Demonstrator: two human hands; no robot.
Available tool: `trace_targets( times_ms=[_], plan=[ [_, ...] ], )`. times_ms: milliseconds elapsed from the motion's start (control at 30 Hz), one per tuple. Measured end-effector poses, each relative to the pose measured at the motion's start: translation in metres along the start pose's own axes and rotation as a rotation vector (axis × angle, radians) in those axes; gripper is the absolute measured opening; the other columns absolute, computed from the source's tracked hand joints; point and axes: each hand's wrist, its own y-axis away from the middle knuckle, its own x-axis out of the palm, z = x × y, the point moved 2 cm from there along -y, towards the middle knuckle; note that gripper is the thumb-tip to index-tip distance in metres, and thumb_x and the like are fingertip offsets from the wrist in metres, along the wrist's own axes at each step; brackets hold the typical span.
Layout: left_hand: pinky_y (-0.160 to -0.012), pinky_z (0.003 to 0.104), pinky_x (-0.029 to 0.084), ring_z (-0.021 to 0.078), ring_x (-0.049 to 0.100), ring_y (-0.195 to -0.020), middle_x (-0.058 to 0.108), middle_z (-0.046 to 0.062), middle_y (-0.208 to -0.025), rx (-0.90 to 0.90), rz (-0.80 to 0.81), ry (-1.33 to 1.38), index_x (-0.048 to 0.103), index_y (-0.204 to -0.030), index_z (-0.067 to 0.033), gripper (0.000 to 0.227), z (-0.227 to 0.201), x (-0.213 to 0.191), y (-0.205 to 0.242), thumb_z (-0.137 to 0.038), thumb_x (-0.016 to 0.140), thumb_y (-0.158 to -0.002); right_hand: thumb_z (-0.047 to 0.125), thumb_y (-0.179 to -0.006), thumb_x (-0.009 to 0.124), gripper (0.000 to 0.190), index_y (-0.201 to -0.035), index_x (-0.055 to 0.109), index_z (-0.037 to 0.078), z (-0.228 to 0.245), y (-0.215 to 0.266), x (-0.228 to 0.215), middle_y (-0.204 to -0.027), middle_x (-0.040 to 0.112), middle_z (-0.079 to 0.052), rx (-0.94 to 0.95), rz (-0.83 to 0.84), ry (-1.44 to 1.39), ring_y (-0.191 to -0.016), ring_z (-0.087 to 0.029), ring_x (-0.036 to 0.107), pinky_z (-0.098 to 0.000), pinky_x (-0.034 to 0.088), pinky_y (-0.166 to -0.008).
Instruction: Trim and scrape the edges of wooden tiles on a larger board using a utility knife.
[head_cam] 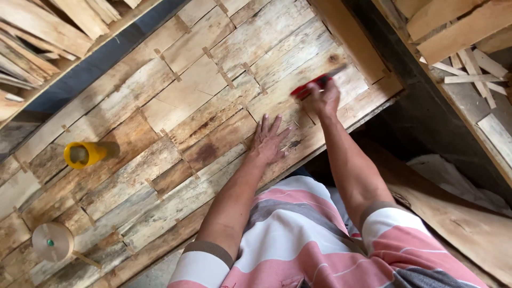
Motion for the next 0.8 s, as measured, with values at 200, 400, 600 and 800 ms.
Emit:
trace_targets(
  times_ms=[200,400,600,800],
  plan=[
    [-0.127,0.057,0.004,0.0506,-0.004,-0.155,-0.002,0.008,-0.173,-0.007,0.04,0.06,0.022,-0.162,-0.0381,0.101,-0.001,-0.007,0.002,-0.055,0.077,-0.079,0.013,-0.09,0.082,0.027,-0.107,0.063,0.002,0.004,0.002,0.0,-0.093,0.074,-0.009,-0.143,0.099,0.008,-0.084,-0.019,0.069,-0.0352,0.056,-0.075],
    [-0.128,0.055,0.005,0.0478,-0.002,-0.157,0.002,0.008,-0.174,-0.017,-0.015,0.106,0.024,-0.162,-0.033,0.103,0.002,0.0,0.001,-0.056,0.078,-0.078,0.011,-0.09,0.082,0.025,-0.103,0.064,0.0,0.01,0.003,-0.005,-0.093,0.074,-0.012,-0.157,0.178,0.11,-0.085,-0.019,0.071,-0.0333,0.056,-0.075],
    [-0.127,0.054,0.005,0.0436,0.0,-0.157,0.006,0.007,-0.172,-0.014,-0.062,0.158,0.018,-0.163,-0.0187,0.116,0.004,0.008,0.001,-0.059,0.078,-0.073,0.009,-0.097,0.064,0.012,-0.104,0.057,0.002,-0.015,-0.002,0.018,-0.089,0.076,-0.013,0.03,0.138,-0.684,-0.078,-0.024,0.074,-0.0363,0.061,-0.071],
    [-0.127,0.051,0.007,0.0423,0.002,-0.156,0.007,0.014,-0.171,-0.008,-0.128,0.147,0.017,-0.162,-0.0084,0.123,0.01,0.011,-0.002,-0.064,0.078,-0.071,0.009,-0.099,0.074,0.018,-0.107,0.06,0.001,-0.036,-0.02,0.016,-0.097,0.072,-0.009,-0.211,0.075,-0.569,-0.088,-0.016,0.066,-0.0315,0.058,-0.083]
  ],
)
